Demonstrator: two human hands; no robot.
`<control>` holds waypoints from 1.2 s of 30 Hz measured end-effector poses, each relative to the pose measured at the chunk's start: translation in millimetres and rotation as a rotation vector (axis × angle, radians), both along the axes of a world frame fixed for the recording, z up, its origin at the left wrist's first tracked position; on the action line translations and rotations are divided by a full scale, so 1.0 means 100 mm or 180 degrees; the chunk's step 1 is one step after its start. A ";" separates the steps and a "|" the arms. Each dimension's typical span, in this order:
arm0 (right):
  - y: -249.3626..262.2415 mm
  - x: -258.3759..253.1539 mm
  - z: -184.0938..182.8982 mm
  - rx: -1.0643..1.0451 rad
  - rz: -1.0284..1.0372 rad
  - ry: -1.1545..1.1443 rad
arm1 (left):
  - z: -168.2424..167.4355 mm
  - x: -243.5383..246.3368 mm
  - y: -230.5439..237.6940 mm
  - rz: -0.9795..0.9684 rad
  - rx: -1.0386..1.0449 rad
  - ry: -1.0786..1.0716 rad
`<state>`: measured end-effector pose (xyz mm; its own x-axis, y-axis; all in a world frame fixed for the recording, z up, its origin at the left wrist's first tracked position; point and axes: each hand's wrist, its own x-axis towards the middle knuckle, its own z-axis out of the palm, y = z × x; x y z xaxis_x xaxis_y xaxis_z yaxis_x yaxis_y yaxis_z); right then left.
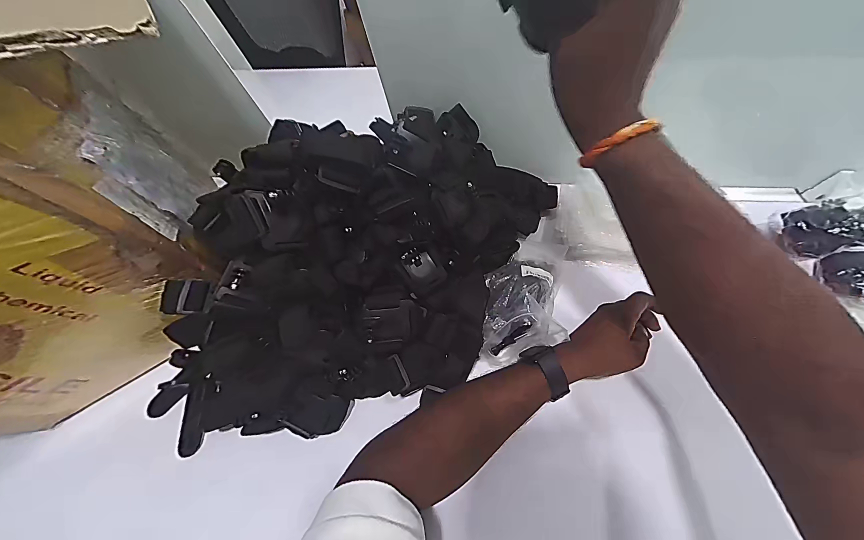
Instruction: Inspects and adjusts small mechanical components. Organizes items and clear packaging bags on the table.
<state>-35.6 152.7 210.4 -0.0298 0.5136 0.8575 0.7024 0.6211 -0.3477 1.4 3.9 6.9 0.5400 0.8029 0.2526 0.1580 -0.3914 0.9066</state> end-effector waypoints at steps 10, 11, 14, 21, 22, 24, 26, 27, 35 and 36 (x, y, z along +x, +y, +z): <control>-0.48 -0.96 -0.72 -0.1278 0.1482 -0.2631 | 0.25 -0.29 -0.40 0.0269 0.0457 0.0851; -0.47 -0.91 -0.68 -0.1408 0.1396 -0.2543 | 0.24 -0.25 -0.34 0.0167 0.0631 0.0805; -0.40 -0.76 -0.59 -0.1641 0.1503 -0.2319 | 0.30 -0.19 -0.27 0.0101 0.0452 0.0663; -0.35 -0.47 -0.40 -0.1688 0.1770 -0.1949 | 0.06 -0.06 -0.09 0.0137 0.0204 0.0177; -0.35 -0.41 -0.39 -0.1567 0.1730 -0.1867 | 0.04 -0.05 -0.07 0.0107 0.0208 0.0129; -0.42 -0.20 -0.35 -0.1284 0.1713 -0.1575 | 0.06 -0.07 -0.05 0.0014 0.0083 0.0074; -0.57 0.17 -0.40 -0.0937 0.1743 -0.1341 | 0.09 -0.07 -0.03 -0.0081 -0.0072 0.0039; -0.67 0.40 -0.49 -0.0804 0.1735 -0.1351 | 0.08 -0.06 -0.02 -0.0104 -0.0097 0.0038; -1.95 2.76 -1.97 -0.2084 0.0535 -0.1563 | -0.14 0.05 0.01 -0.0222 0.0680 0.0226; -2.18 2.95 -2.06 -0.2226 0.0393 -0.1566 | -0.14 0.06 0.00 -0.0205 0.0711 0.0299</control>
